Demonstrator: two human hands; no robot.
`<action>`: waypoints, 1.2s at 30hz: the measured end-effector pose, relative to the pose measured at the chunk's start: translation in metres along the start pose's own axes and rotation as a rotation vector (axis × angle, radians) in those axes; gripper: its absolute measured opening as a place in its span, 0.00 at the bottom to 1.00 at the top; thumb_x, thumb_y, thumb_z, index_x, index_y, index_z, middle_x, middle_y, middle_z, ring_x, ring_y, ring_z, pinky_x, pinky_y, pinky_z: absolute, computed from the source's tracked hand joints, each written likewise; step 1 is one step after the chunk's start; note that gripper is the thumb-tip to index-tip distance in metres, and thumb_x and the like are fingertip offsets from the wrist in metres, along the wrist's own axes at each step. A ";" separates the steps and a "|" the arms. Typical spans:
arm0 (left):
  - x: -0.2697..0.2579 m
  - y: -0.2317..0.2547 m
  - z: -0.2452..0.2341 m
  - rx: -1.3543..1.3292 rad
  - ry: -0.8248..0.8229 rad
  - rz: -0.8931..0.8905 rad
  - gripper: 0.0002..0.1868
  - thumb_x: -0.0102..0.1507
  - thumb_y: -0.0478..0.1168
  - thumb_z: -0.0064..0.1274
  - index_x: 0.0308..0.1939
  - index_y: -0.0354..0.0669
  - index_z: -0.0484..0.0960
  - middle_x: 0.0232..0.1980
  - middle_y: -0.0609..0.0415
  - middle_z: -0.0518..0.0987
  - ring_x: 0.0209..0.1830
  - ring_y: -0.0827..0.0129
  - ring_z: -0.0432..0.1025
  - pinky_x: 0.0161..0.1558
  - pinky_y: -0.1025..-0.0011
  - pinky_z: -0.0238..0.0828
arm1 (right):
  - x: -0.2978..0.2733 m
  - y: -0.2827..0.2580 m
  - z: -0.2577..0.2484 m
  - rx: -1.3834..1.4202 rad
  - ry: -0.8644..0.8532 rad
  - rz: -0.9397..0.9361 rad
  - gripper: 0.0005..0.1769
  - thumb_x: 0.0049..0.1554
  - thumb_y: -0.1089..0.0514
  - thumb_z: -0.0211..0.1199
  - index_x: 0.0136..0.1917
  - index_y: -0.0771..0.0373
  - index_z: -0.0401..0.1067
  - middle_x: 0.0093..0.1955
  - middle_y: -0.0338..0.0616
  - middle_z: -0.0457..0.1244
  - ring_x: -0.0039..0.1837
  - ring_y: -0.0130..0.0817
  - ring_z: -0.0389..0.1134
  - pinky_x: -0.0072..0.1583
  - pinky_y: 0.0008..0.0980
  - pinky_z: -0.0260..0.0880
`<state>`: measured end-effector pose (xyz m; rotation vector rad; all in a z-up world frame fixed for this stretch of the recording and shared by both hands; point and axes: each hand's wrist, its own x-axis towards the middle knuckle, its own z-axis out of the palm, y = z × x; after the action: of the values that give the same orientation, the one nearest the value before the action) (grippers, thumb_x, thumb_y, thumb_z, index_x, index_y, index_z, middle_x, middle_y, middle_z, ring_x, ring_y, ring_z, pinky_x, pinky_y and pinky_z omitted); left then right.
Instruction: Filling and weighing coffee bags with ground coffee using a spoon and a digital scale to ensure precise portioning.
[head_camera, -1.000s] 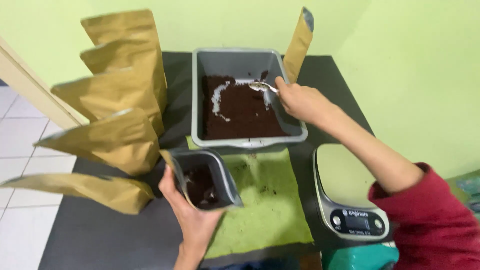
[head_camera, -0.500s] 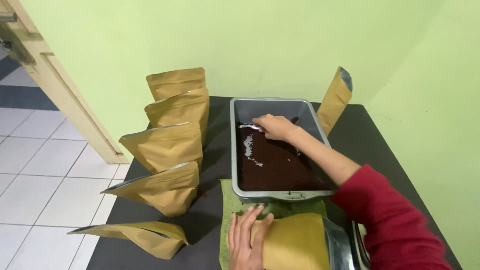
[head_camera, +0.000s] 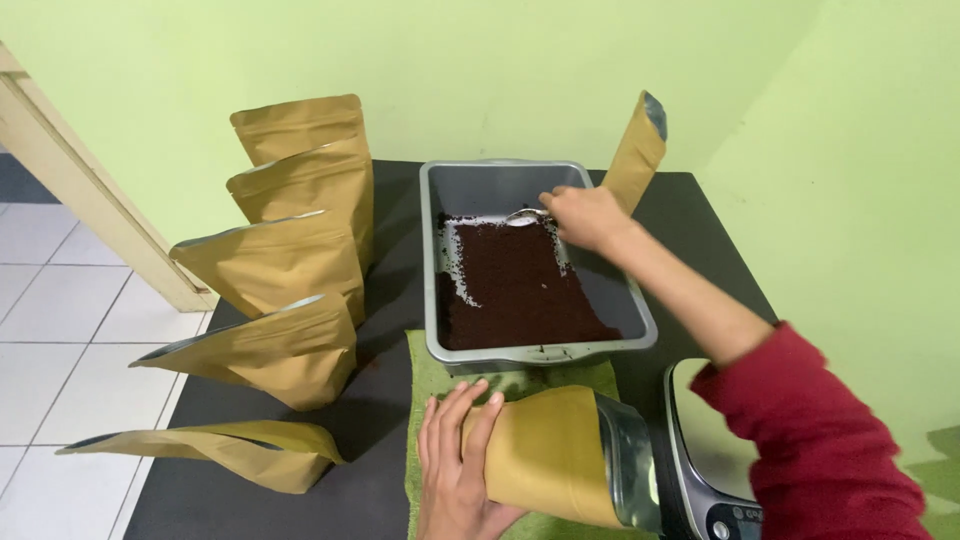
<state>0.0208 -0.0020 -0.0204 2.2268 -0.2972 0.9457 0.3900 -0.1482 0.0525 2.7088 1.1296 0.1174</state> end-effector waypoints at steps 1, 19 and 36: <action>0.000 0.001 0.000 -0.006 0.003 0.002 0.43 0.64 0.71 0.40 0.72 0.45 0.64 0.72 0.41 0.66 0.76 0.46 0.61 0.74 0.38 0.47 | 0.007 0.000 0.021 -0.157 -0.031 0.028 0.19 0.56 0.68 0.57 0.61 0.60 0.70 0.47 0.43 0.67 0.41 0.42 0.72 0.33 0.45 0.73; -0.011 0.003 -0.002 0.036 -0.077 0.091 0.36 0.66 0.63 0.45 0.74 0.54 0.61 0.71 0.41 0.67 0.74 0.45 0.62 0.74 0.35 0.47 | -0.054 -0.024 -0.005 -0.188 -0.158 -0.378 0.12 0.55 0.69 0.63 0.50 0.54 0.75 0.42 0.37 0.69 0.46 0.36 0.71 0.49 0.39 0.74; -0.010 0.005 0.001 0.027 -0.030 0.078 0.30 0.68 0.59 0.39 0.70 0.52 0.67 0.69 0.42 0.69 0.72 0.45 0.65 0.74 0.35 0.48 | -0.045 -0.017 -0.031 -0.144 -0.323 0.074 0.11 0.53 0.61 0.57 0.43 0.52 0.80 0.46 0.42 0.71 0.47 0.46 0.74 0.38 0.47 0.72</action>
<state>0.0116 -0.0069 -0.0249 2.2697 -0.3894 0.9639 0.3422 -0.1639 0.0790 2.5243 0.8912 -0.2130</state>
